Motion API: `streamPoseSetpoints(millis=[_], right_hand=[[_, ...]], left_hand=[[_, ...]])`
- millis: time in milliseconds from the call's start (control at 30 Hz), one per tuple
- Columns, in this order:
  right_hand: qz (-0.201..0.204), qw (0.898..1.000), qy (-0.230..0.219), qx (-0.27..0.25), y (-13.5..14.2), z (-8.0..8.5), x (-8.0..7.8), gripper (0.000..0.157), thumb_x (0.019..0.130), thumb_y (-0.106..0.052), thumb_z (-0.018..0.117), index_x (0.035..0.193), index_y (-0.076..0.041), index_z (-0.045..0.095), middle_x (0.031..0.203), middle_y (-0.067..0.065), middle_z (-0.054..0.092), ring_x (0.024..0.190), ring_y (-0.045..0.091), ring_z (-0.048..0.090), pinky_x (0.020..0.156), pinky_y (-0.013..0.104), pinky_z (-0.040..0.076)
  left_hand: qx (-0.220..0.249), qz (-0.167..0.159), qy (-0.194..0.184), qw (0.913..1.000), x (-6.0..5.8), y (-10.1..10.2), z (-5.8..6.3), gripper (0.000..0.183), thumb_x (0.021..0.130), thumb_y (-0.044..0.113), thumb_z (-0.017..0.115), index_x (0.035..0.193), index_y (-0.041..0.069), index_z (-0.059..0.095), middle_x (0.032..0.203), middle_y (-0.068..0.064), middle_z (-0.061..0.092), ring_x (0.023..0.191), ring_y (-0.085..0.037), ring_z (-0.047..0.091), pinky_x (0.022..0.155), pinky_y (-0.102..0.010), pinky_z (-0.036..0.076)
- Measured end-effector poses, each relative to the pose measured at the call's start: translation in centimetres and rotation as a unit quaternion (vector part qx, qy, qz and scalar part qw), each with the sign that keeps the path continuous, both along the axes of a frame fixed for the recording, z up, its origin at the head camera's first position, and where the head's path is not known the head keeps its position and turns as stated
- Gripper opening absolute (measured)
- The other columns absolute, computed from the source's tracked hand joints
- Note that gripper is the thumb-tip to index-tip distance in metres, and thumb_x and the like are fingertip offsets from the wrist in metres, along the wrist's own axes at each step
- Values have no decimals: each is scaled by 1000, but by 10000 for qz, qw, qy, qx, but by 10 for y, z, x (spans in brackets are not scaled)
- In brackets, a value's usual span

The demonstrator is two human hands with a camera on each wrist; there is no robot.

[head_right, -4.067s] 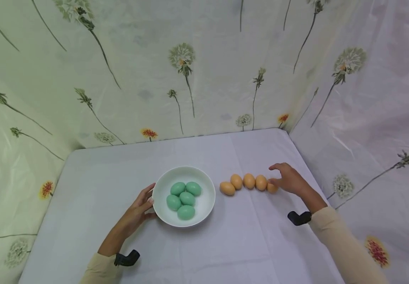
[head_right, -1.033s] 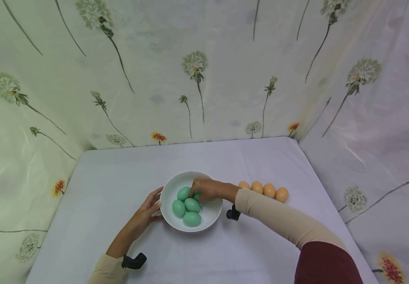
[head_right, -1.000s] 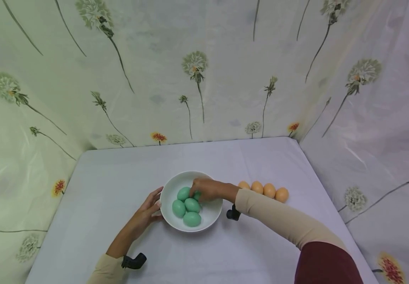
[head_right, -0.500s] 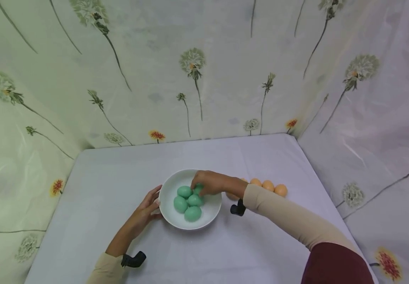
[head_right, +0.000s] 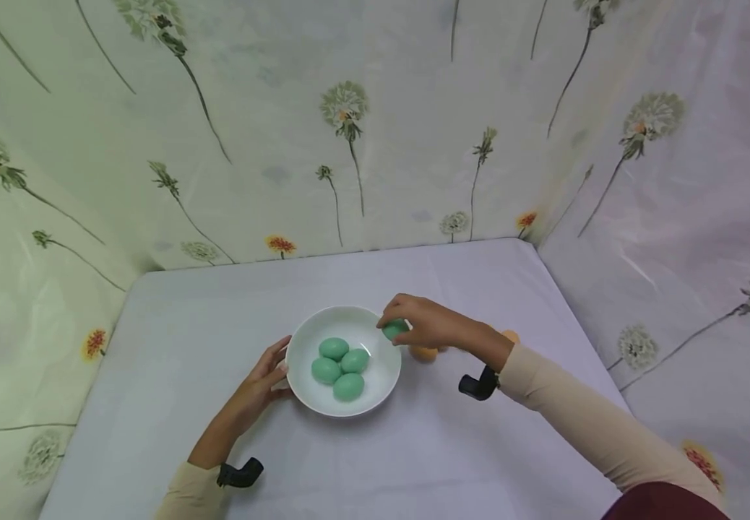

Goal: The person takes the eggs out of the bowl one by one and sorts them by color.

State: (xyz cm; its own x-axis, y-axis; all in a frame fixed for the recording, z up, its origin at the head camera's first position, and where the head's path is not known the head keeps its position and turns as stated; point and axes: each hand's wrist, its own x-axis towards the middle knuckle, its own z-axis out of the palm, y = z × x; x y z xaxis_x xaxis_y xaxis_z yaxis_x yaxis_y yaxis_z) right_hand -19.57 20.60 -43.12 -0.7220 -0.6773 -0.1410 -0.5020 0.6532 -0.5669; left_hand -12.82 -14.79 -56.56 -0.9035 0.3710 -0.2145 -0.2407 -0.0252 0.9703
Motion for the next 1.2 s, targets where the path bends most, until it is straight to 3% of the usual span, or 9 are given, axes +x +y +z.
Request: streamPoseSetpoints(millis=[333, 467, 667, 933, 1200], right_hand=[[-526, 9985, -21, -148, 44, -6, 24, 31, 90, -9, 73, 120, -13, 71, 129, 10, 60, 120, 34, 58, 91, 45, 56], [-690, 9974, -31, -223, 55, -14, 34, 31, 89, -11, 75, 120, -12, 71, 129, 12, 60, 119, 35, 59, 86, 42, 56], [-945, 9948, -146, -354, 65, -33, 47, 32, 87, -9, 76, 118, -12, 70, 125, 11, 61, 114, 30, 58, 78, 30, 57], [-1156, 9925, -55, -394, 70, -62, 61, 33, 85, -13, 79, 117, -18, 71, 115, 1, 63, 103, 16, 54, 78, 31, 53], [-1328, 9905, 5, -365, 68, -89, 72, 33, 84, -8, 78, 116, -12, 71, 121, 5, 61, 108, 22, 57, 88, 45, 53]], left_hand=[[39, 5, 33, 10000, -1, -1, -2, 55, 105, 28, 51, 155, 33, 28, 165, -3, 26, 146, -34, 36, 103, -56, 48], [29, 11, 33, 10000, 0, -1, -2, 55, 105, 28, 51, 155, 34, 29, 164, -3, 26, 146, -33, 36, 103, -56, 48], [18, -22, 47, 10000, 0, 1, -2, 55, 105, 28, 51, 155, 34, 28, 164, -3, 26, 146, -33, 35, 104, -57, 47], [14, -9, 17, 10000, 1, 1, -3, 56, 105, 29, 51, 155, 34, 27, 164, -3, 25, 146, -34, 35, 104, -57, 47], [-22, 47, 3, 10000, 1, 1, -3, 55, 104, 30, 53, 154, 37, 29, 164, -1, 26, 146, -32, 36, 104, -57, 47]])
